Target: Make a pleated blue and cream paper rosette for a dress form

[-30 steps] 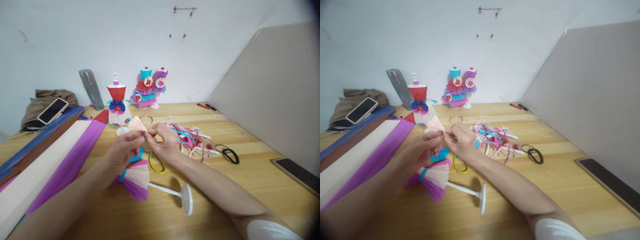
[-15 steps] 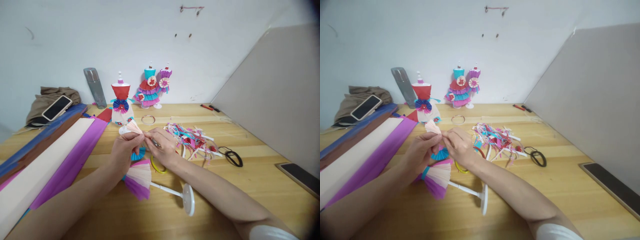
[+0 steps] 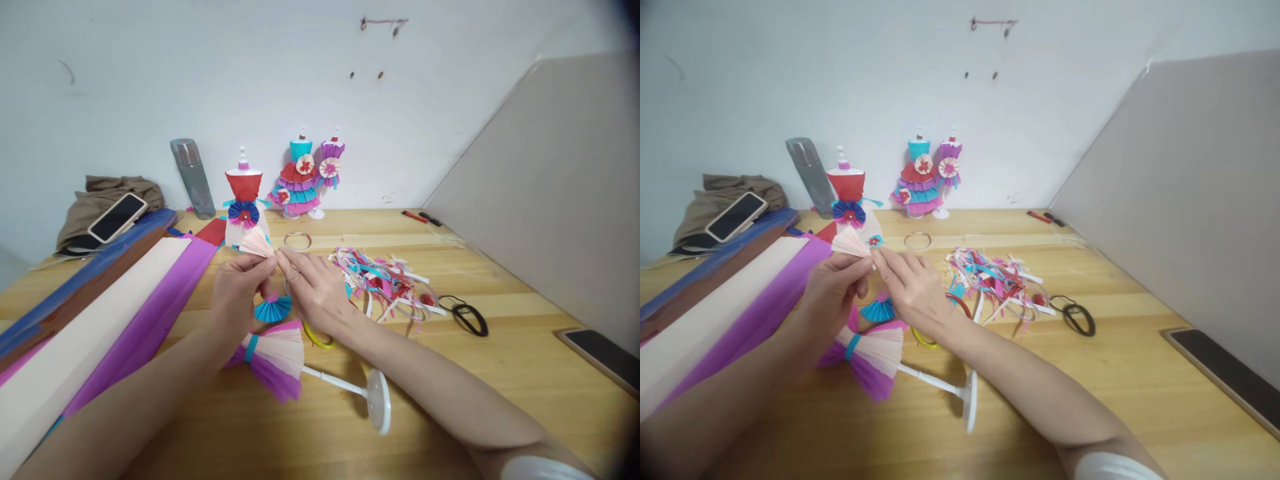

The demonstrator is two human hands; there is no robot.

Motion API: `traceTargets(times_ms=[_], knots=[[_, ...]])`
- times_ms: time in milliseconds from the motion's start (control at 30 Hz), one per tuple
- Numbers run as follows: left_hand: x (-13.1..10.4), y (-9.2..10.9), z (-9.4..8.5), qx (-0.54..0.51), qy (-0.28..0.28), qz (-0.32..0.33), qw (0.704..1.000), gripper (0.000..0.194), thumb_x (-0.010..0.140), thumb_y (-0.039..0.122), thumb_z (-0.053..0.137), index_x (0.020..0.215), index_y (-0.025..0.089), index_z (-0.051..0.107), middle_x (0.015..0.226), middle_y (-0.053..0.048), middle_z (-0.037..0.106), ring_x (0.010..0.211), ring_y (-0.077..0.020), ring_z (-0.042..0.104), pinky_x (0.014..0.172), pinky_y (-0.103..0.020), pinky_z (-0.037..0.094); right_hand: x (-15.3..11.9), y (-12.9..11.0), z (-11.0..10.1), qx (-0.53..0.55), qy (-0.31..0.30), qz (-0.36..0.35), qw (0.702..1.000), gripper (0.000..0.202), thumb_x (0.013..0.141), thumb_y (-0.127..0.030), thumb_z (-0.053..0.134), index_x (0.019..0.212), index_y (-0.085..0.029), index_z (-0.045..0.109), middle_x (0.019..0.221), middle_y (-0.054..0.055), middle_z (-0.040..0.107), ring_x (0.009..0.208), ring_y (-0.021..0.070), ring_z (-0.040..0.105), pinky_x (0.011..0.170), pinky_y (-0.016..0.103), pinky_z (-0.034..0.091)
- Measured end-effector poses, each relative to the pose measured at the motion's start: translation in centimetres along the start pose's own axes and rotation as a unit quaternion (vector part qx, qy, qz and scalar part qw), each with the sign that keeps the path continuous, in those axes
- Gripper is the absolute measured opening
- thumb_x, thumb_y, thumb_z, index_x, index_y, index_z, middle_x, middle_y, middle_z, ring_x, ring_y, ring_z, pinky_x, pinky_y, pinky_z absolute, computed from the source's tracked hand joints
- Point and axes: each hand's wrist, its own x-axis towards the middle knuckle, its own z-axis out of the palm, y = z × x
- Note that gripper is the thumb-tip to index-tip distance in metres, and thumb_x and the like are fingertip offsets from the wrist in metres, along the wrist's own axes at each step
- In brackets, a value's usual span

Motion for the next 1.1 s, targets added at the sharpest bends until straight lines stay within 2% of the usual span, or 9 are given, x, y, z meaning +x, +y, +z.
traceTargets(times_ms=[233,367,467,533,633,733,800,900,1100], knots=[[0.7,-0.3,-0.5,0.075,0.032,0.083,0.993,0.013,0.064,0.028,0.073,0.065,0.017,0.066,0.045,0.006,0.052,0.042,-0.0069,0.043,0.042,-0.020,0.032,0.1,-0.2,-0.2,-0.025,-0.049,0.027,0.998,0.043,0.091,-0.008,0.045,0.133,-0.006,0.054,0.126,0.020,0.064,0.107,0.0277,0.057,0.083,0.040,0.045],[1.1,-0.8,-0.9,0.203,0.038,0.180,0.962,0.013,0.071,0.029,0.069,0.066,0.018,0.066,0.052,0.005,0.055,0.047,-0.0092,0.047,0.046,-0.022,0.036,0.1,-0.3,-0.2,-0.010,-0.048,0.031,0.998,0.045,0.088,-0.010,0.048,0.132,-0.005,0.055,0.124,0.020,0.064,0.107,0.0283,0.056,0.084,0.041,0.044],[1.4,-1.2,-1.1,0.313,0.041,0.300,0.900,0.014,0.076,0.025,0.067,0.065,0.018,0.065,0.058,0.003,0.057,0.052,-0.0094,0.049,0.050,-0.022,0.038,0.2,-0.2,-0.3,0.002,-0.040,0.034,0.999,0.036,0.087,-0.010,0.049,0.121,-0.005,0.061,0.117,0.019,0.067,0.100,0.0275,0.059,0.081,0.040,0.045],[1.5,-1.3,-1.3,0.372,0.045,0.372,0.849,0.012,0.079,0.020,0.064,0.068,0.018,0.066,0.059,0.004,0.058,0.051,-0.0084,0.048,0.050,-0.021,0.037,0.2,0.1,-0.4,0.012,-0.052,0.053,0.997,0.024,0.087,-0.010,0.049,0.104,-0.007,0.067,0.110,0.018,0.069,0.094,0.0274,0.061,0.079,0.041,0.046],[1.7,-1.2,-1.8,0.458,0.057,0.472,0.751,0.014,0.083,0.015,0.059,0.072,0.018,0.067,0.063,0.002,0.061,0.053,-0.0092,0.051,0.051,-0.021,0.038,0.5,0.8,-0.8,0.104,-0.097,0.129,0.981,0.012,0.086,-0.015,0.053,0.090,-0.012,0.064,0.107,0.018,0.068,0.091,0.0269,0.062,0.078,0.042,0.049],[1.7,-0.9,-2.3,0.560,0.061,0.540,0.626,0.019,0.087,0.012,0.054,0.072,0.017,0.065,0.067,-0.002,0.063,0.059,-0.0134,0.057,0.052,-0.025,0.038,1.0,1.1,-1.3,0.310,-0.137,0.239,0.910,0.034,0.079,-0.019,0.063,0.112,-0.015,0.057,0.106,0.011,0.065,0.083,0.0199,0.064,0.071,0.035,0.053],[1.6,-0.7,-2.5,0.610,0.057,0.554,0.564,0.022,0.089,0.011,0.052,0.072,0.017,0.064,0.065,-0.003,0.061,0.060,-0.0153,0.056,0.052,-0.028,0.036,1.3,0.9,-1.5,0.406,-0.141,0.291,0.855,0.051,0.074,-0.020,0.068,0.122,-0.018,0.051,0.109,0.008,0.063,0.079,0.0164,0.062,0.066,0.031,0.054],[1.2,-0.8,-2.4,0.659,0.034,0.547,0.515,0.025,0.090,0.010,0.049,0.069,0.018,0.060,0.063,-0.002,0.056,0.058,-0.0169,0.052,0.051,-0.030,0.032,1.5,0.4,-1.5,0.443,-0.120,0.317,0.830,0.058,0.071,-0.021,0.072,0.124,-0.020,0.050,0.117,0.009,0.060,0.084,0.0171,0.061,0.066,0.030,0.053],[0.4,-1.0,-1.8,0.669,0.007,0.555,0.494,0.026,0.091,0.010,0.045,0.071,0.019,0.058,0.062,-0.003,0.051,0.060,-0.0191,0.048,0.053,-0.033,0.030,1.1,0.1,-0.9,0.385,-0.082,0.282,0.875,0.047,0.074,-0.020,0.070,0.118,-0.019,0.055,0.107,0.008,0.067,0.086,0.0194,0.063,0.069,0.032,0.051]])
